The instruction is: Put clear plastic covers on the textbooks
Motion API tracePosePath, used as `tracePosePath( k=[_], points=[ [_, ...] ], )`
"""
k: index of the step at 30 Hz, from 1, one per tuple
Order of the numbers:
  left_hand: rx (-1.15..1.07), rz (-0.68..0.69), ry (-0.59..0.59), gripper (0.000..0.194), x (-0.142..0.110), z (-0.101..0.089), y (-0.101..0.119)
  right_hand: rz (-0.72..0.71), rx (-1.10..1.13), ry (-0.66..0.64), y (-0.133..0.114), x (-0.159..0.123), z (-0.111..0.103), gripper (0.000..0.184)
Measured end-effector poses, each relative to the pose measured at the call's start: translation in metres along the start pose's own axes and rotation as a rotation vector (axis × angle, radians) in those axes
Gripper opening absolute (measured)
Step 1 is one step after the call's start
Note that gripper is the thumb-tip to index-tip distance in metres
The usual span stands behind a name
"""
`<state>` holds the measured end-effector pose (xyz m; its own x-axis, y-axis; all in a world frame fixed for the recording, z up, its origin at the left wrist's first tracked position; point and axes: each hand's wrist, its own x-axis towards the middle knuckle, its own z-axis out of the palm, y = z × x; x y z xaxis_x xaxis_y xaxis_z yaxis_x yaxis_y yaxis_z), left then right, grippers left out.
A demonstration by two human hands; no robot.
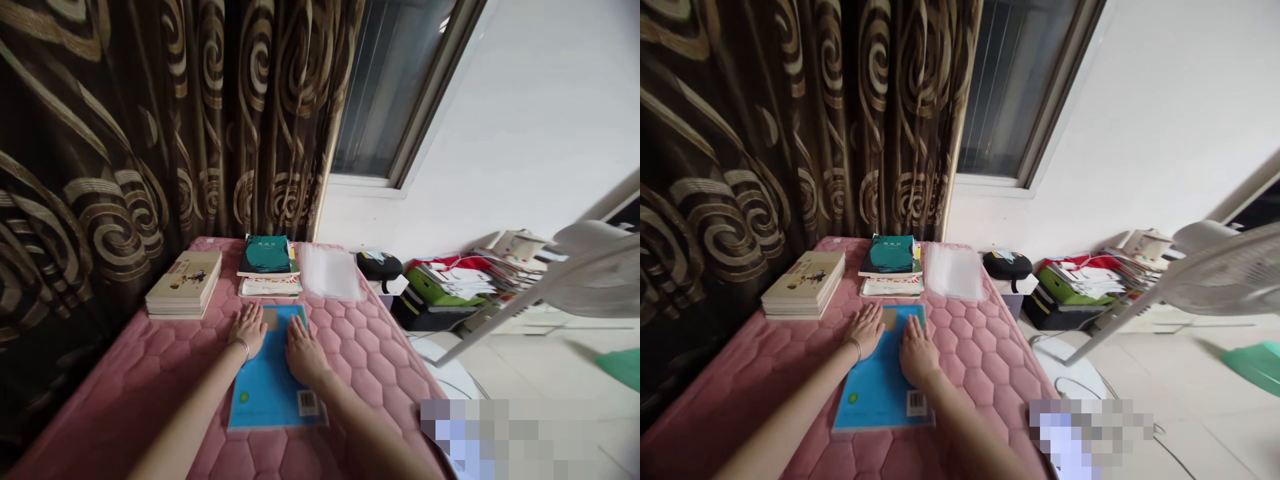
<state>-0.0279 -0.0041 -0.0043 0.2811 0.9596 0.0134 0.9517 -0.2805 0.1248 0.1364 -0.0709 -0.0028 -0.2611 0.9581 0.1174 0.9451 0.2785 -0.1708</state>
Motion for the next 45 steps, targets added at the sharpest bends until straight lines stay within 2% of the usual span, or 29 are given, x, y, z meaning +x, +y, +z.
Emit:
tracePosePath(
  k=[3, 5, 7, 10, 13, 15, 17, 20, 21, 24, 26, 28, 31, 33, 36, 38, 40, 42, 44, 45],
  points=[
    [0.022, 0.024, -0.007, 0.058, 0.0, 0.001, -0.001, -0.129, 0.091, 0.032, -0.021, 0.028, 0.006, 0.055],
    [0.025, 0.029, -0.02, 0.059, 0.001, 0.003, -0.002, -0.135, 0.128, 0.022, -0.024, 0.044, 0.012, 0.058],
    [0.014, 0.019, -0.015, 0.058, 0.0, 0.003, -0.002, -0.09, 0.121, 0.013, -0.015, 0.054, 0.015, 0.063],
    [0.003, 0.004, 0.006, 0.057, 0.0, 0.002, -0.001, -0.005, 0.087, 0.011, 0.012, 0.058, 0.013, 0.067],
    [0.007, 0.004, -0.001, 0.057, 0.0, -0.002, -0.002, 0.066, 0.075, -0.004, 0.037, 0.055, 0.011, 0.064],
    [0.025, -0.03, -0.018, 0.057, 0.002, -0.005, 0.002, 0.083, 0.07, -0.007, 0.045, 0.053, 0.011, 0.062],
    [0.045, -0.13, -0.028, 0.059, 0.003, -0.007, 0.012, 0.089, 0.061, 0.0, 0.047, 0.054, 0.013, 0.061],
    [0.058, -0.262, -0.002, 0.062, -0.005, -0.003, 0.044, 0.092, 0.045, 0.011, 0.045, 0.055, 0.016, 0.06],
    [0.057, -0.244, 0.024, 0.062, -0.012, 0.001, 0.056, 0.093, 0.04, 0.007, 0.045, 0.055, 0.016, 0.06],
    [0.016, -0.034, 0.067, 0.06, -0.042, 0.017, 0.079, 0.092, 0.028, -0.013, 0.045, 0.056, 0.017, 0.06],
    [0.001, 0.087, 0.086, 0.059, -0.068, 0.027, 0.075, 0.091, 0.025, -0.02, 0.045, 0.056, 0.017, 0.06],
    [0.02, 0.168, 0.13, 0.058, -0.092, 0.034, 0.056, 0.09, 0.025, -0.017, 0.046, 0.055, 0.018, 0.06],
    [0.074, 0.229, 0.229, 0.056, -0.118, 0.038, 0.021, 0.089, 0.023, -0.016, 0.047, 0.056, 0.017, 0.06],
    [0.099, 0.251, 0.27, 0.055, -0.127, 0.039, 0.007, 0.094, 0.02, -0.023, 0.047, 0.057, 0.014, 0.06],
    [0.119, 0.242, 0.281, 0.055, -0.129, 0.038, 0.004, 0.14, 0.008, -0.023, 0.036, 0.055, 0.007, 0.06],
    [0.124, 0.231, 0.277, 0.055, -0.128, 0.037, 0.008, 0.143, -0.007, 0.012, 0.016, 0.042, 0.004, 0.06],
    [0.126, 0.234, 0.266, 0.055, -0.127, 0.037, 0.01, 0.049, 0.005, 0.075, -0.013, 0.019, 0.006, 0.059],
    [0.128, 0.251, 0.252, 0.054, -0.127, 0.038, 0.01, -0.062, 0.08, 0.081, -0.043, -0.011, 0.012, 0.056],
    [0.128, 0.265, 0.243, 0.055, -0.127, 0.039, 0.008, -0.145, 0.132, 0.094, -0.061, -0.042, 0.019, 0.056],
    [0.127, 0.263, 0.241, 0.056, -0.127, 0.039, 0.007, -0.14, 0.142, 0.102, -0.063, -0.055, 0.022, 0.057]
  ],
)
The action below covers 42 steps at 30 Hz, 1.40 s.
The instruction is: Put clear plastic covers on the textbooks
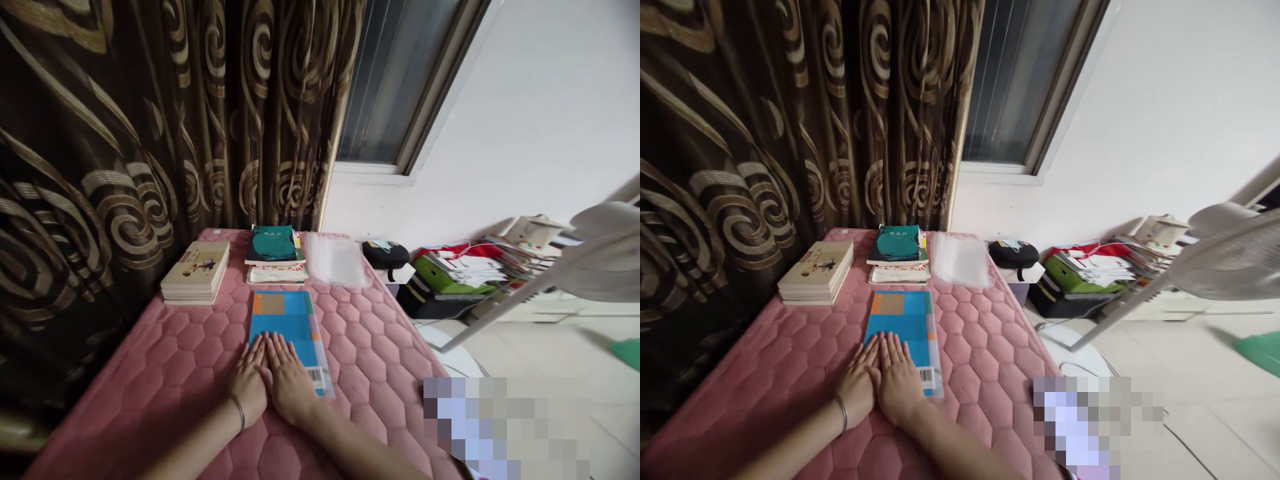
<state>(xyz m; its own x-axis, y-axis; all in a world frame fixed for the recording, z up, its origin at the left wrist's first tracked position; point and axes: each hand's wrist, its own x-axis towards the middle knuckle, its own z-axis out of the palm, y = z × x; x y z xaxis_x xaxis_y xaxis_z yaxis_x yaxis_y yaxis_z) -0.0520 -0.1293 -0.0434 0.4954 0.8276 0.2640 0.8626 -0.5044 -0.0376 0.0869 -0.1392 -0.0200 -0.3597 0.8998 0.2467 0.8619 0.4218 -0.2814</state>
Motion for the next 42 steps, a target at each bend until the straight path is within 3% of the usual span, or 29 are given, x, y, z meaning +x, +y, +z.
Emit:
tracePosePath(
  k=[4, 7, 10, 16, 23, 26, 29, 34, 37, 39, 42],
  points=[
    [-0.021, -0.034, -0.012, 0.056, 0.001, -0.004, 0.0, 0.086, -0.029, 0.013, 0.026, -0.033, -0.003, 0.063],
    [-0.057, -0.047, -0.026, 0.054, 0.003, -0.009, 0.001, 0.13, -0.047, 0.032, 0.054, -0.043, -0.007, 0.061],
    [-0.09, -0.135, -0.034, 0.053, 0.001, -0.014, 0.003, 0.143, -0.05, 0.03, 0.062, -0.046, -0.006, 0.059],
    [-0.195, -0.378, -0.03, 0.044, -0.006, -0.025, -0.003, 0.143, -0.088, 0.027, 0.058, -0.046, 0.0, 0.06],
    [-0.376, -0.592, -0.177, 0.047, 0.007, -0.047, -0.013, 0.141, -0.12, 0.019, 0.061, -0.044, 0.004, 0.06],
    [-0.458, -0.626, -0.236, 0.041, 0.013, -0.048, -0.017, 0.159, -0.127, -0.043, 0.056, -0.041, -0.002, 0.059],
    [-0.683, -0.747, -0.252, 0.036, 0.017, -0.042, -0.024, 0.202, -0.129, -0.084, 0.05, -0.036, -0.007, 0.057],
    [-0.929, -0.812, -0.235, 0.02, 0.023, -0.041, -0.032, 0.281, -0.128, -0.132, 0.038, -0.027, -0.014, 0.055],
    [-1.002, -0.808, -0.157, 0.018, 0.026, -0.044, -0.026, 0.34, -0.122, -0.152, 0.028, -0.018, -0.025, 0.054],
    [-1.043, -0.807, -0.1, 0.018, 0.029, -0.046, -0.019, 0.306, -0.034, -0.169, 0.022, -0.008, -0.036, 0.047],
    [-1.113, -0.775, 0.002, 0.02, 0.036, -0.059, -0.011, 0.162, 0.275, -0.172, 0.014, 0.014, -0.055, 0.046]
  ],
)
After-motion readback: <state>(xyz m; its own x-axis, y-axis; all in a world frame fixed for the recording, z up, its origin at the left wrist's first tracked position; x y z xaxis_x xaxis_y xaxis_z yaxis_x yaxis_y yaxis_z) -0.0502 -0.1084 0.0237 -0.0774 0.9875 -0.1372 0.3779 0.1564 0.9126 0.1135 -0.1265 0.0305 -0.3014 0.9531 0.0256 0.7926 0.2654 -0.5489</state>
